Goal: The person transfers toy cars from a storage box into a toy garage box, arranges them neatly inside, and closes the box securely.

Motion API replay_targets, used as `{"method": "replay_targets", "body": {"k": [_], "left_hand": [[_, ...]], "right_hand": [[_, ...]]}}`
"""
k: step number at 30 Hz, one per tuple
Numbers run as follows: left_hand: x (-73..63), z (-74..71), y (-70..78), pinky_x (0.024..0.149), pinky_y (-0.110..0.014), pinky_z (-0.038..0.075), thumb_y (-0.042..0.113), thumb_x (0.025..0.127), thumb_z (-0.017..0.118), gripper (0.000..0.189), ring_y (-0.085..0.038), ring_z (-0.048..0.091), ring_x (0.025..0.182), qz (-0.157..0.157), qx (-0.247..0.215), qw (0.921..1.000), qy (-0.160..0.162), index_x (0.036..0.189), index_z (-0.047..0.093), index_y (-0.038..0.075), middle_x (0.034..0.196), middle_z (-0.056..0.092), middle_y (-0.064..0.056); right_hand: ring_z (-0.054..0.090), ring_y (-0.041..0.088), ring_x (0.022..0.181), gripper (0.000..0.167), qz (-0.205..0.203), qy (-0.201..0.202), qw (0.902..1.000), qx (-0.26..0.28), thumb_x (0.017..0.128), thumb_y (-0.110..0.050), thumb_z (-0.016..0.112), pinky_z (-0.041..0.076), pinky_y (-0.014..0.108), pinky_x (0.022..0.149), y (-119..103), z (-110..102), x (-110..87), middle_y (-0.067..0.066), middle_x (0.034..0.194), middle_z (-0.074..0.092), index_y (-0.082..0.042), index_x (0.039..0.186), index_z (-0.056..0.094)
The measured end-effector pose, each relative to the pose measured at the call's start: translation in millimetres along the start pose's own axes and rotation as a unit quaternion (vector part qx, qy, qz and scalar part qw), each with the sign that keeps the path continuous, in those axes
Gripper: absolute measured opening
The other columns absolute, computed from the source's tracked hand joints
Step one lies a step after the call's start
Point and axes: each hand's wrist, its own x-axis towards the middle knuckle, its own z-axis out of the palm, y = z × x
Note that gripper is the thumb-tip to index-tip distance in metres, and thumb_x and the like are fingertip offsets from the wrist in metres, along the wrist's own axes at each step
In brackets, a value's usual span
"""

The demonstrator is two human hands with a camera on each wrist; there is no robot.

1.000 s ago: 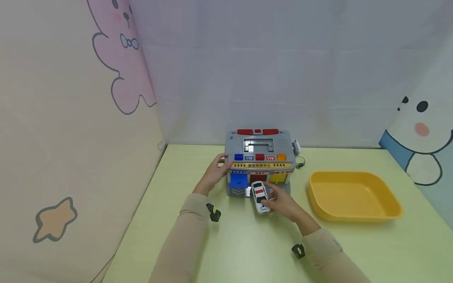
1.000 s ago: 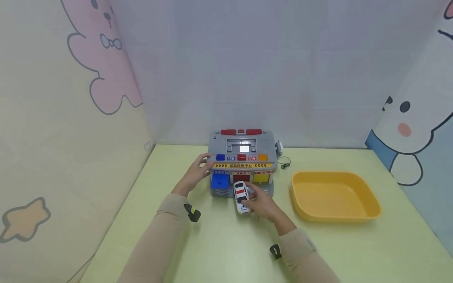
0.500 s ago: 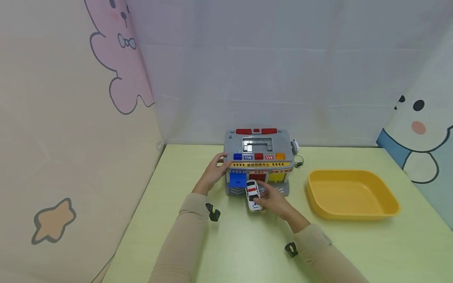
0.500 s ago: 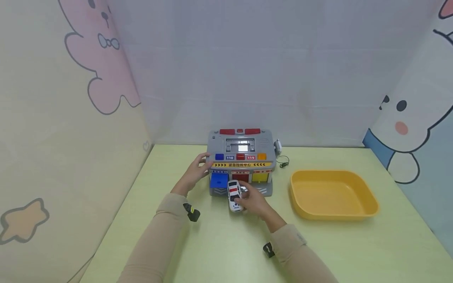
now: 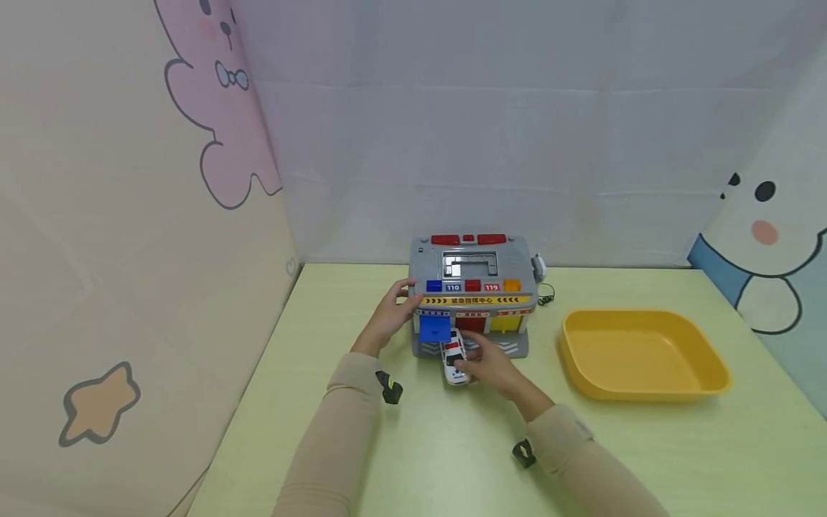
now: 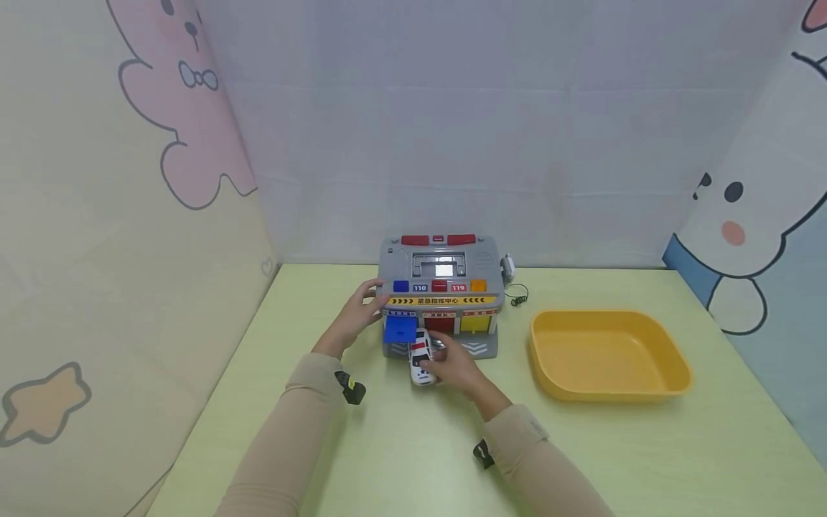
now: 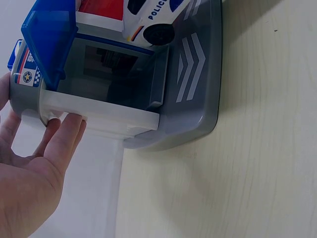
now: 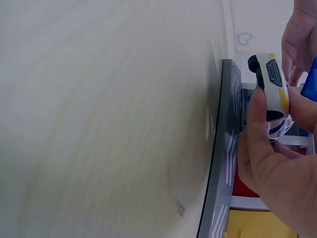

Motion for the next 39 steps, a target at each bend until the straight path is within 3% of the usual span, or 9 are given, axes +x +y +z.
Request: {"method": "replay_targets", "body": {"k": [8, 15, 39], "left_hand": [[-1.0, -1.3, 0.4, 0.099, -0.042, 0.046, 0.033, 0.100, 0.057, 0.045, -0.029, 0.053, 0.117, 0.006, -0.005, 1.0000, -0.005, 0.142, 0.045, 0.023, 0.135, 0.043, -0.014], [-2.6, -0.6, 1.8, 0.099, -0.042, 0.045, 0.033, 0.100, 0.057, 0.045, -0.029, 0.053, 0.119, 0.000, -0.004, 1.0000, 0.000, 0.142, 0.045, 0.022, 0.137, 0.042, -0.014], [-1.2, -1.4, -0.6, 0.100, -0.042, 0.045, 0.035, 0.099, 0.058, 0.044, -0.028, 0.053, 0.119, -0.001, -0.009, 1.0000, -0.003, 0.141, 0.047, 0.024, 0.136, 0.043, -0.013]], "right_hand": [[0.063, 0.025, 0.085, 0.065, 0.012, -0.002, 0.9997, 0.023, 0.090, -0.011, 0.071, 0.057, 0.036, 0.070, -1.5, 7.0, 6.5, 0.019, 0.114, 0.059, -0.013, 0.147, 0.040], [0.063, 0.024, 0.081, 0.063, -0.006, -0.012, 0.9982, 0.058, 0.090, -0.007, 0.070, 0.058, 0.037, 0.069, 0.4, 11.9, 11.8, 0.018, 0.106, 0.059, -0.005, 0.146, 0.040], [0.062, 0.026, 0.085, 0.059, -0.007, -0.014, 0.9915, 0.129, 0.092, -0.005, 0.067, 0.057, 0.037, 0.073, -1.6, 23.6, 20.7, 0.018, 0.106, 0.062, 0.002, 0.144, 0.040]]}}
